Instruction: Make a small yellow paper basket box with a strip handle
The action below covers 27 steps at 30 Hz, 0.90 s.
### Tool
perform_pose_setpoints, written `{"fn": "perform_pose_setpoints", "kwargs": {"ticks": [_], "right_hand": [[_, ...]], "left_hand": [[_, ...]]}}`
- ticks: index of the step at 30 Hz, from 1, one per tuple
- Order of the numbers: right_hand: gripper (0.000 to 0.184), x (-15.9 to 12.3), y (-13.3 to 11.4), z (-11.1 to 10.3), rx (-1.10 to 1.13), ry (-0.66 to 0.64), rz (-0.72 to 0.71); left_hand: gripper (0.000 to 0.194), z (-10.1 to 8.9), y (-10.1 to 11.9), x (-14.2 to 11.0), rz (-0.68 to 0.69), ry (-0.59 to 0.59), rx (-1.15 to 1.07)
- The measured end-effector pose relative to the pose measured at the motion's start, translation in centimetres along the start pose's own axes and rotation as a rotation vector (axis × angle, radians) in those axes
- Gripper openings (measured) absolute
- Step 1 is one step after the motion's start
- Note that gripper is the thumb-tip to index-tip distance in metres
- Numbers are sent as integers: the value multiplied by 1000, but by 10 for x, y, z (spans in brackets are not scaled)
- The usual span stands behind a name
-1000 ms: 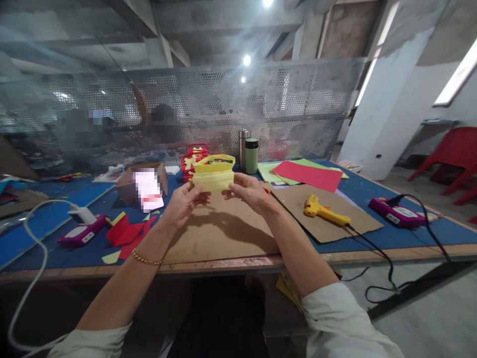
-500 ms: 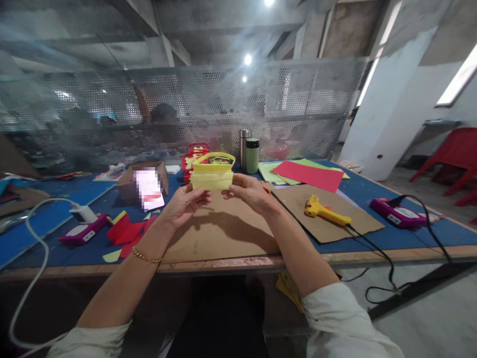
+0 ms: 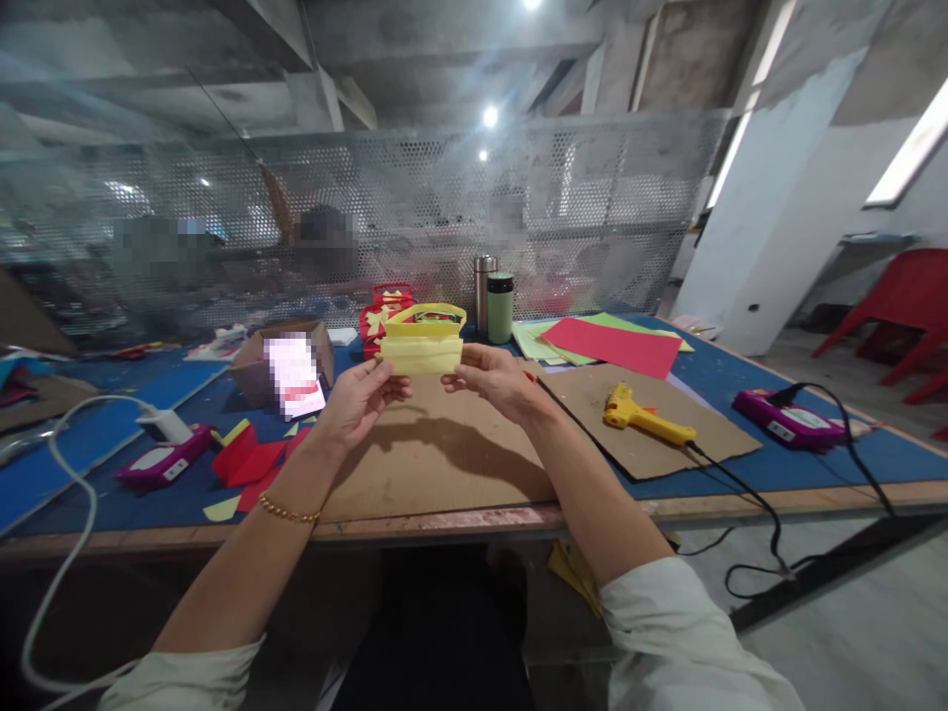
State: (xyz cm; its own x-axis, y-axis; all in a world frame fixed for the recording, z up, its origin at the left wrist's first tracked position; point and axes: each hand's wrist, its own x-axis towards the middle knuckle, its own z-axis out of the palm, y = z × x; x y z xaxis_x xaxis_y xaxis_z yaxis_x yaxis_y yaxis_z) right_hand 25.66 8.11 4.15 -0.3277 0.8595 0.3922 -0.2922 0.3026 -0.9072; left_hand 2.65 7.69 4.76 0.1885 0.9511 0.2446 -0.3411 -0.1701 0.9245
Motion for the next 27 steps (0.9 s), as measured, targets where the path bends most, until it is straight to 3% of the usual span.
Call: {"fn": "perform_pose_setpoints", "kwargs": {"ticks": [8, 12, 16, 27], "right_hand": [[49, 1, 3, -3, -47, 17, -28], [48, 3, 3, -5, -170, 174, -41], [40, 4, 5, -1, -391, 311, -164], [46, 2, 6, 4, -479, 241, -230]], "left_hand": [[20, 0, 1, 0, -46, 27, -61], [13, 1, 2, 3, -72, 122, -143], [17, 2, 2, 4, -116, 169, -184], [17, -1, -4, 4, -78, 95, -110]]}}
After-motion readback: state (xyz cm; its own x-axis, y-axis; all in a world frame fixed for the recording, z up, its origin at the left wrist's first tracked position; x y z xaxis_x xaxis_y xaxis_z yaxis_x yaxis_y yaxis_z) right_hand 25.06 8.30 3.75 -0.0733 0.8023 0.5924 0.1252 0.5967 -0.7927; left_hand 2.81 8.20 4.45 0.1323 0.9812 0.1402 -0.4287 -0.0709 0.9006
